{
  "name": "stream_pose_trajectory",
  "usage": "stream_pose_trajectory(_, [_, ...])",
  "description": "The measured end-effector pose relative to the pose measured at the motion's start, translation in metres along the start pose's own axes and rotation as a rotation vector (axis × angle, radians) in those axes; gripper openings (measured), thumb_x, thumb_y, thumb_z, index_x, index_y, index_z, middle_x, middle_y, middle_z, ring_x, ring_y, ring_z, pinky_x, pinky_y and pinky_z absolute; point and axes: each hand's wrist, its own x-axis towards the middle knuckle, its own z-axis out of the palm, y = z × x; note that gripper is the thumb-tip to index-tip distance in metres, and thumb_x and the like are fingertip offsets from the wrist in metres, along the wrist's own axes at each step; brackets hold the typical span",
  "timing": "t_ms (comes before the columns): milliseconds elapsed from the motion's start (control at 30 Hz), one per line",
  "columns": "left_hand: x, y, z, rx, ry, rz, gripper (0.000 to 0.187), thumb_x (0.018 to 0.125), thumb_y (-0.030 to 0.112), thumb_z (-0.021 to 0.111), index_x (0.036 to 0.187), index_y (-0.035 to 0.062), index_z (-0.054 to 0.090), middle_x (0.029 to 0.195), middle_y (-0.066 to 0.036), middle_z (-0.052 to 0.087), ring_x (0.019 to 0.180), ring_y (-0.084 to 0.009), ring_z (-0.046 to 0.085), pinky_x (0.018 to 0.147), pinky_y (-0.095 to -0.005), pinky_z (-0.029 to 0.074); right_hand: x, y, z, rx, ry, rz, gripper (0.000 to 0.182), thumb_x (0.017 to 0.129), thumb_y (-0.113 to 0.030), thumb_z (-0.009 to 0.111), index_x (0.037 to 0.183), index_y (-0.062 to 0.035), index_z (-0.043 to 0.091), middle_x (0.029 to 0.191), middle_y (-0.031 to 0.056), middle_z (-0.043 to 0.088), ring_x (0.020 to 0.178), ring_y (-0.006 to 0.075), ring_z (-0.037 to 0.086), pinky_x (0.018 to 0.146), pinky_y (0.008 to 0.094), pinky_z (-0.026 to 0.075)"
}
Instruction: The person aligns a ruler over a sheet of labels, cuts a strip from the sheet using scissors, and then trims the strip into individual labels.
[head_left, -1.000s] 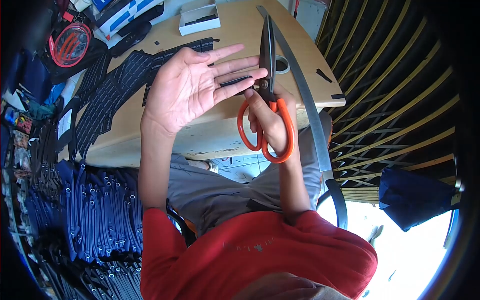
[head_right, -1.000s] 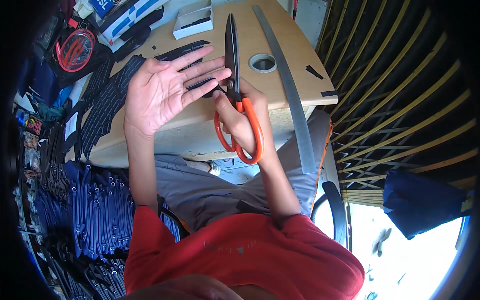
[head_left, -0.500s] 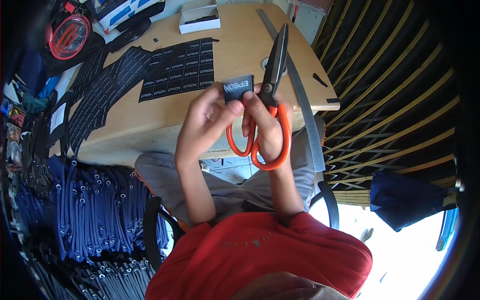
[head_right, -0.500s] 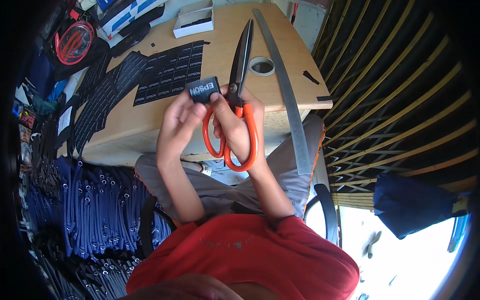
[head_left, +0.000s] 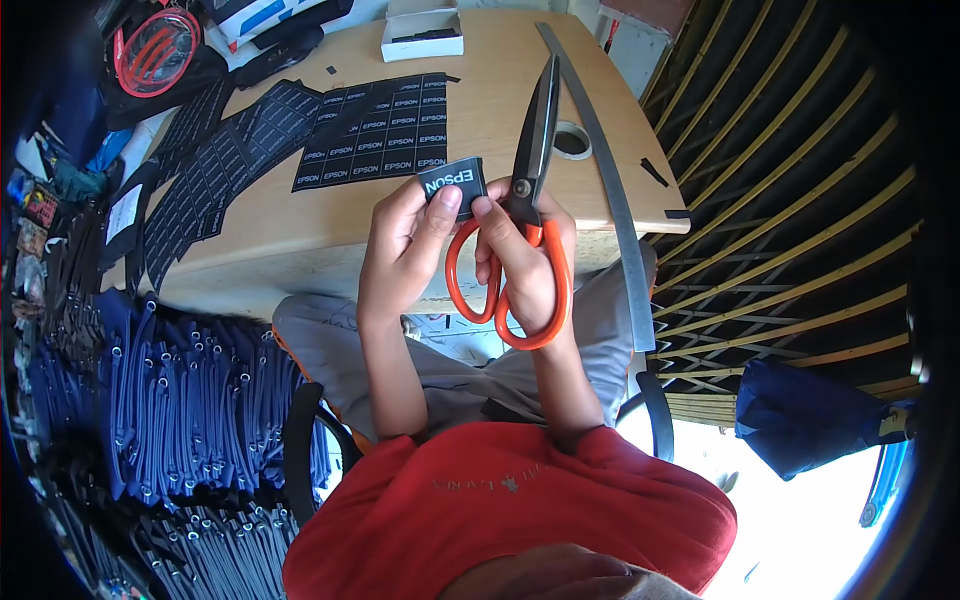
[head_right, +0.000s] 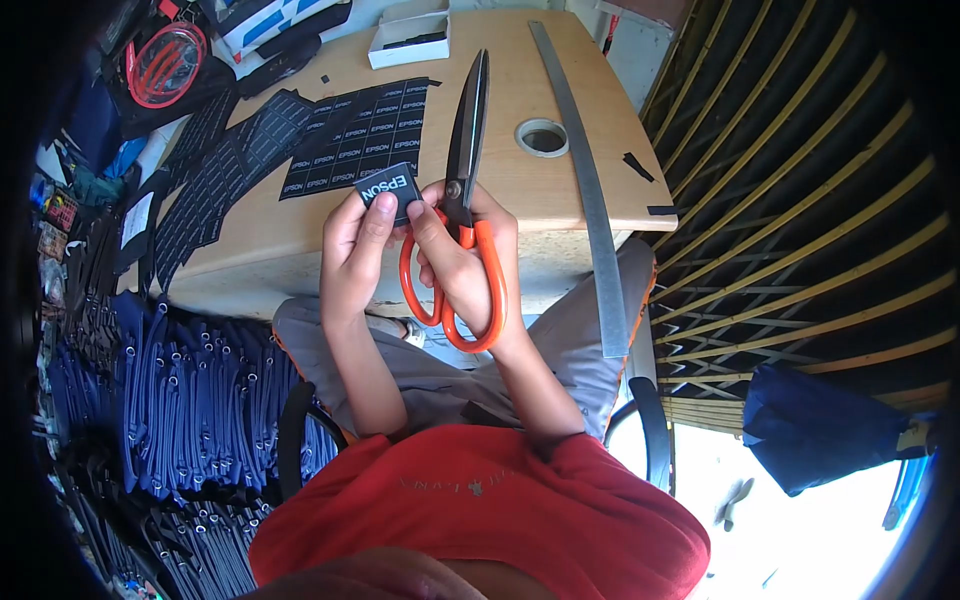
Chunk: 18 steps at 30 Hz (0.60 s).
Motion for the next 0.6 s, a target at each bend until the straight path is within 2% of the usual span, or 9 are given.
stream_pose_trajectory(133, [0.0,0.002,0.003,-0.112,-0.006,0.03,0.021,0.101,0.019,0.055,0.104,-0.0015,0.06,0.082,0.002,0.058,0.075,-0.0034,0.048,0.067,-0.0227,0.043,-0.002,0.002,0.0,0.005,-0.017,-0.004,0.01,0.092,-0.006,0.061,0.095,0.0025,0.057,0.064,0.0028,0.058,0.047,0.007,0.052,0.042,0.0222,0.04])
stream_pose_trajectory(267, [-0.002,0.001,0.004,-0.084,-0.074,0.034,0.02,0.1,0.019,0.056,0.104,-0.0004,0.06,0.087,0.003,0.059,0.079,-0.0038,0.05,0.07,-0.0222,0.044,-0.005,0.002,0.001,0.065,-0.002,-0.019,0.011,0.093,-0.007,0.06,0.095,0.0029,0.056,0.065,0.0039,0.058,0.048,0.0081,0.054,0.043,0.0228,0.042])
stream_pose_trajectory(333, [-0.003,0.008,0.006,-0.192,0.054,0.022,0.018,0.098,0.018,0.059,0.104,0.001,0.061,0.087,0.004,0.058,0.077,-0.0033,0.049,0.068,-0.0209,0.042,-0.004,0.003,0.002,0.067,-0.01,0.0,0.013,0.094,-0.009,0.06,0.096,0.003,0.055,0.065,0.0044,0.059,0.05,0.0089,0.056,0.045,0.023,0.044])
stream_pose_trajectory(400, [-0.002,0.0,0.001,-0.231,0.178,0.051,0.012,0.097,0.014,0.06,0.101,0.0031,0.062,0.082,0.005,0.055,0.07,-0.0015,0.042,0.061,-0.0187,0.034,-0.004,0.007,0.004,0.08,-0.053,-0.095,0.024,0.095,-0.02,0.06,0.102,0.0018,0.056,0.062,0.0067,0.054,0.054,0.0156,0.06,0.049,0.0252,0.045])
stream_pose_trajectory(433, [-0.001,0.0,0.0,-0.206,0.21,0.079,0.012,0.097,0.014,0.06,0.101,0.0032,0.062,0.081,0.005,0.055,0.07,-0.0015,0.043,0.06,-0.0187,0.034,-0.004,0.002,0.001,0.072,-0.123,-0.037,0.023,0.095,-0.018,0.063,0.1,0.0024,0.053,0.068,0.0061,0.061,0.061,0.0133,0.064,0.056,0.025,0.052])
stream_pose_trajectory(600, [-0.002,0.011,-0.007,-0.086,0.389,0.108,0.015,0.098,0.019,0.058,0.096,0.004,0.058,0.073,0.003,0.05,0.062,-0.0041,0.041,0.055,-0.0204,0.03,-0.007,0.006,0.005,-0.027,-0.218,0.037,0.031,0.093,-0.024,0.068,0.101,0.0013,0.052,0.074,0.006,0.061,0.065,0.0145,0.066,0.059,0.0258,0.053])
